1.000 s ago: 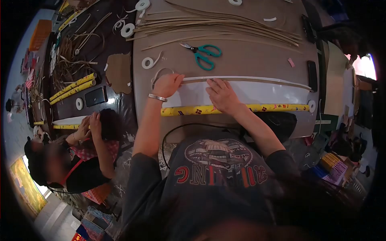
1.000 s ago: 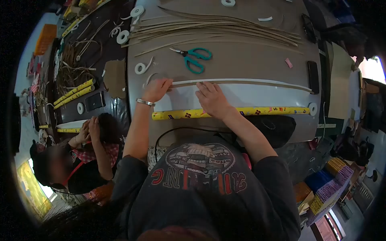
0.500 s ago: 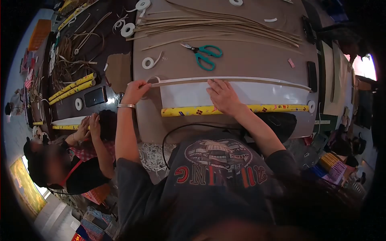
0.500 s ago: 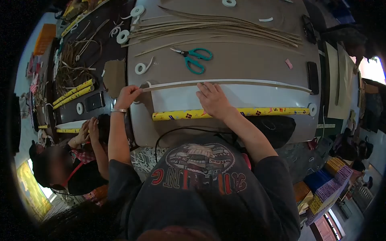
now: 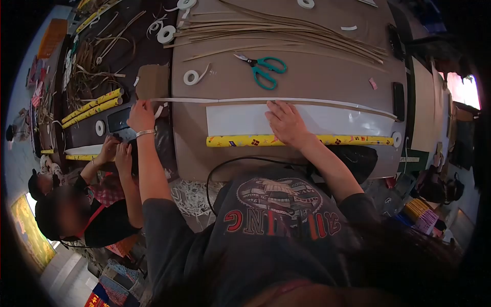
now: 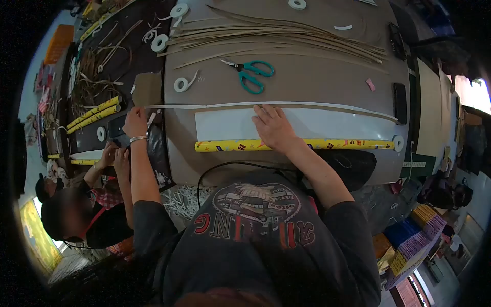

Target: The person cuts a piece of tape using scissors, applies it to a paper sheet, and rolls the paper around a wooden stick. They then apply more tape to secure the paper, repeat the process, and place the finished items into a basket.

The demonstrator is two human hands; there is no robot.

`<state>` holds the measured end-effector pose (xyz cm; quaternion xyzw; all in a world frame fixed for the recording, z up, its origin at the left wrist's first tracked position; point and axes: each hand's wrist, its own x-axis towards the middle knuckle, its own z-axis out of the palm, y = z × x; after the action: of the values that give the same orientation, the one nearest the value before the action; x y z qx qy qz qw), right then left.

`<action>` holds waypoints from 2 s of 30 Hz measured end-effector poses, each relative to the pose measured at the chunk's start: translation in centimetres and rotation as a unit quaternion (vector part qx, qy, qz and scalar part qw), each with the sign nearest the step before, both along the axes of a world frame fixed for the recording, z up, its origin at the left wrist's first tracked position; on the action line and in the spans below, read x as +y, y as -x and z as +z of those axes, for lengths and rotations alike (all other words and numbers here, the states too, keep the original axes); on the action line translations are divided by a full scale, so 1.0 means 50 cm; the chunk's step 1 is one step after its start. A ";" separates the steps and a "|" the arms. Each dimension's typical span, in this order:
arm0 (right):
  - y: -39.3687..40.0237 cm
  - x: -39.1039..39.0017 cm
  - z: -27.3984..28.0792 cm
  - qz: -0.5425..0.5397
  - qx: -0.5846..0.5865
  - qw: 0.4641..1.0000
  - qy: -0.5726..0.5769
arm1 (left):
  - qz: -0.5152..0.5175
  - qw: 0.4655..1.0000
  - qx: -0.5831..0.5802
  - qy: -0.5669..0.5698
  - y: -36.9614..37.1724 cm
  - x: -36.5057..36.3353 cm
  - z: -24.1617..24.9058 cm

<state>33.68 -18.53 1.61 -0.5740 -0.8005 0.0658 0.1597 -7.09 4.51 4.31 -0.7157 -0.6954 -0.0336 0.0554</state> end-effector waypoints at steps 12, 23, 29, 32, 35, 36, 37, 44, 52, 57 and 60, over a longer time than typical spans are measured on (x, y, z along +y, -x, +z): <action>-0.005 -0.001 0.007 -0.002 -0.010 1.000 -0.001 | 0.179 0.661 -0.706 -0.181 0.017 0.173 0.008; -0.009 -0.003 0.006 -0.003 0.004 1.000 -0.010 | -0.258 0.917 -0.273 -0.138 -0.191 -0.003 0.069; -0.013 -0.002 0.019 0.001 0.007 1.000 -0.014 | -0.079 0.935 -0.325 0.116 -0.228 -0.116 0.002; -0.015 -0.007 0.008 -0.004 0.007 1.000 -0.009 | -0.024 0.866 -0.447 0.225 -0.213 -0.139 -0.035; -0.017 -0.008 0.010 -0.005 0.006 1.000 0.004 | 0.009 0.842 -0.498 0.208 -0.231 -0.159 -0.045; -0.017 -0.008 0.009 -0.005 0.005 1.000 0.004 | 0.044 0.810 -0.537 0.231 -0.237 -0.163 -0.045; -0.017 -0.008 0.008 -0.005 0.008 1.000 0.000 | 0.078 0.775 -0.573 0.253 -0.240 -0.167 -0.046; -0.017 -0.009 0.007 -0.006 0.015 1.000 -0.006 | 0.095 0.715 -0.620 0.308 -0.242 -0.183 -0.066; -0.022 -0.013 -0.004 -0.005 0.016 1.000 -0.006 | 0.088 0.775 -0.566 0.267 -0.256 -0.181 -0.072; -0.023 -0.013 0.004 -0.006 0.017 1.000 -0.004 | 0.061 0.833 -0.502 0.225 -0.264 -0.177 -0.084; -0.023 -0.011 0.011 -0.004 0.012 1.000 -0.004 | 0.035 0.872 -0.446 0.198 -0.269 -0.178 -0.079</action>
<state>34.83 -19.08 2.18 -0.5759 -0.7964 0.0688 0.1716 6.37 -4.37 0.38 -0.5958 -0.6628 -0.2091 -0.4026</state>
